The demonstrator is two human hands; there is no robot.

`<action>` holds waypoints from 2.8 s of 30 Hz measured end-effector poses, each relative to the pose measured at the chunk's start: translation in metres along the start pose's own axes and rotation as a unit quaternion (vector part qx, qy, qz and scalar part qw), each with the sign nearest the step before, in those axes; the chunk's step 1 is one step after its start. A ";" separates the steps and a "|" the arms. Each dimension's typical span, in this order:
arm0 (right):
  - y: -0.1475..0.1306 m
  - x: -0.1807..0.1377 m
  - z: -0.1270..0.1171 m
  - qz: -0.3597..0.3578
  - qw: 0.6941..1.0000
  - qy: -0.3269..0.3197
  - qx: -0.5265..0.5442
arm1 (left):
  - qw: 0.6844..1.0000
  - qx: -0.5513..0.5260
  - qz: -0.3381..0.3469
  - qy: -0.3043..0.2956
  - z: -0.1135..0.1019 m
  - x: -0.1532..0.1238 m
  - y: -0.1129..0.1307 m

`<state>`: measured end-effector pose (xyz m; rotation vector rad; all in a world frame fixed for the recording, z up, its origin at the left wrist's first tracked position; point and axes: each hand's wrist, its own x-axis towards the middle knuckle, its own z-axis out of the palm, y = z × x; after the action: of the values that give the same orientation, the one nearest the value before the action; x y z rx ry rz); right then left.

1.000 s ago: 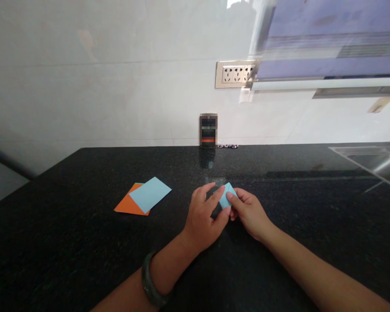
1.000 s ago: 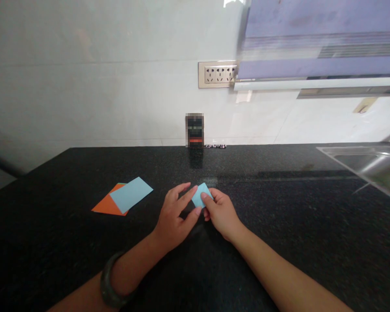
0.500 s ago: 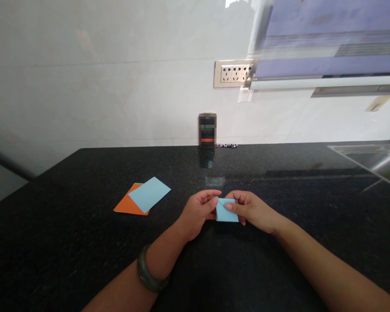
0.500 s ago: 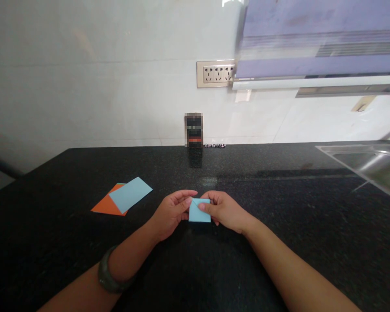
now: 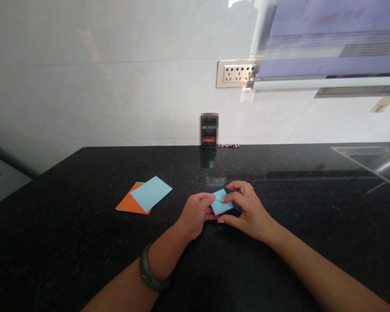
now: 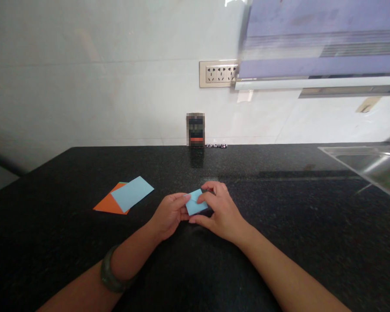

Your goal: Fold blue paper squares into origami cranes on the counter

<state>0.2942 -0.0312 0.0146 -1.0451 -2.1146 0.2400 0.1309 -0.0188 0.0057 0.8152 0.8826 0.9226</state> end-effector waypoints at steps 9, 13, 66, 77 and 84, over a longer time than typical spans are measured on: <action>-0.002 0.000 0.004 -0.040 0.999 0.008 -0.036 | 0.998 -0.069 -0.002 -0.014 0.001 -0.002 0.005; 0.000 0.001 0.006 -0.039 0.998 0.039 -0.038 | 0.995 -0.095 -0.014 0.000 0.002 -0.003 0.007; 0.008 0.003 0.012 0.058 0.996 0.064 -0.006 | 0.991 0.104 0.003 -0.082 0.002 0.000 -0.001; 0.006 0.003 0.014 0.088 0.993 0.066 0.038 | 0.992 0.124 0.012 -0.035 0.007 0.000 0.000; 0.007 0.004 0.016 0.096 0.992 0.074 0.046 | 0.990 0.134 0.006 -0.037 0.007 0.000 0.000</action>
<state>0.2860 -0.0218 0.0025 -1.1755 -1.8555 0.3385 0.1369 -0.0201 0.0087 1.0792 0.9490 0.7876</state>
